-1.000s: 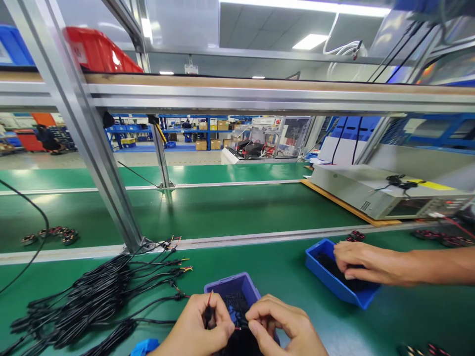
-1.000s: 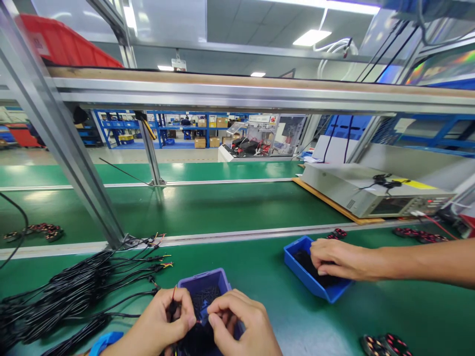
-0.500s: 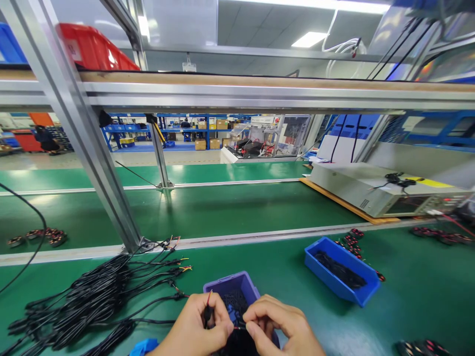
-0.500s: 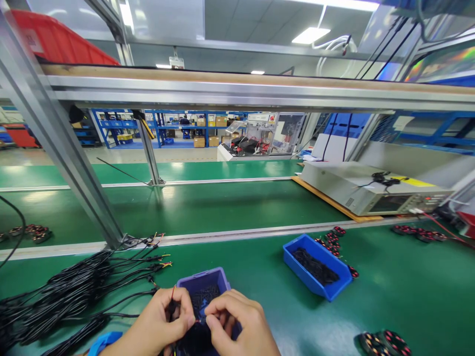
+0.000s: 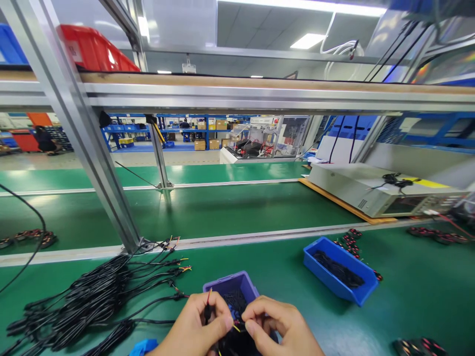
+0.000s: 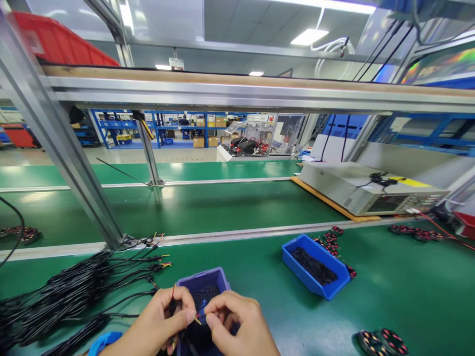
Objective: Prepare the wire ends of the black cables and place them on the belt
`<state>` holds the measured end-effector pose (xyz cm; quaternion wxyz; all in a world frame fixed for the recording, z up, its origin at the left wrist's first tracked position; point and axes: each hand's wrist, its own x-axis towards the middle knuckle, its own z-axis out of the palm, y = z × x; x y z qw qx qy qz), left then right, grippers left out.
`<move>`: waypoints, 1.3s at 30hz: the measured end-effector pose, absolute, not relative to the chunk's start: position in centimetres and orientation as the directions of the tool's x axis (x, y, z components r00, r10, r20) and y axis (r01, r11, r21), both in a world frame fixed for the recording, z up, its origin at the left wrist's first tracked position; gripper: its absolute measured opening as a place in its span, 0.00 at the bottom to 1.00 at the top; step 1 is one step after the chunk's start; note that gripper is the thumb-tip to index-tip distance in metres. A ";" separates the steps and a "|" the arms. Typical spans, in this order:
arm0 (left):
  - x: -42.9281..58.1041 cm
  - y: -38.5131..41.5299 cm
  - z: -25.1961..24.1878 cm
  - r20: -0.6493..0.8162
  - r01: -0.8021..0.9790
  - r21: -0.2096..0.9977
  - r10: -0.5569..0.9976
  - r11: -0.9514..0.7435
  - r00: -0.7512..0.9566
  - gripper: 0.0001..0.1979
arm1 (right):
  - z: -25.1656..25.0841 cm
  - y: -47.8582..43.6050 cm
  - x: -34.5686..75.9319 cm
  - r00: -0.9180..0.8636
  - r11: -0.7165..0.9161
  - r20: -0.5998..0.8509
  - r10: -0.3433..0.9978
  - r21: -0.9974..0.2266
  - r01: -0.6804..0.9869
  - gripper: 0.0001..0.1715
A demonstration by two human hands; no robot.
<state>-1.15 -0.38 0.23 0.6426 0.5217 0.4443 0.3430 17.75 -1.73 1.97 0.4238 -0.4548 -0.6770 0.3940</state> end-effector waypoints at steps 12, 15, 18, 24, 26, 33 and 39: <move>-0.7 -0.1 -0.6 -0.190 -0.112 0.963 0.915 0.243 0.355 0.30 | 1.8 -1.8 17.2 -0.045 0.313 0.310 0.950 -0.931 0.190 0.06; -0.7 -0.1 -0.6 -0.195 -0.101 0.964 0.912 0.246 0.360 0.30 | 1.8 -1.8 17.2 -0.068 0.343 0.336 0.939 -0.914 0.215 0.06; -0.7 -0.1 -0.4 -0.195 -0.087 0.966 0.910 0.242 0.365 0.30 | 1.7 -1.8 17.3 -0.101 0.370 0.356 0.929 -0.890 0.265 0.07; -0.8 -0.3 -0.6 -0.199 -0.105 0.961 0.904 0.255 0.378 0.29 | 1.2 -1.8 16.9 -0.175 0.446 0.410 0.895 -0.816 0.369 0.07; -0.7 -0.3 -0.8 -0.199 -0.125 0.957 0.907 0.261 0.371 0.29 | 1.2 -1.9 16.8 -0.198 0.442 0.395 0.897 -0.820 0.365 0.08; -0.5 0.0 -1.0 -0.243 -0.139 0.943 0.912 0.301 0.330 0.30 | 1.7 -2.1 17.0 -0.047 0.357 0.360 0.932 -0.884 0.301 0.17; -0.4 0.0 -0.7 -0.254 -0.146 0.938 0.909 0.316 0.331 0.30 | 1.6 -2.2 17.1 -0.081 0.431 0.430 0.899 -0.839 0.332 0.10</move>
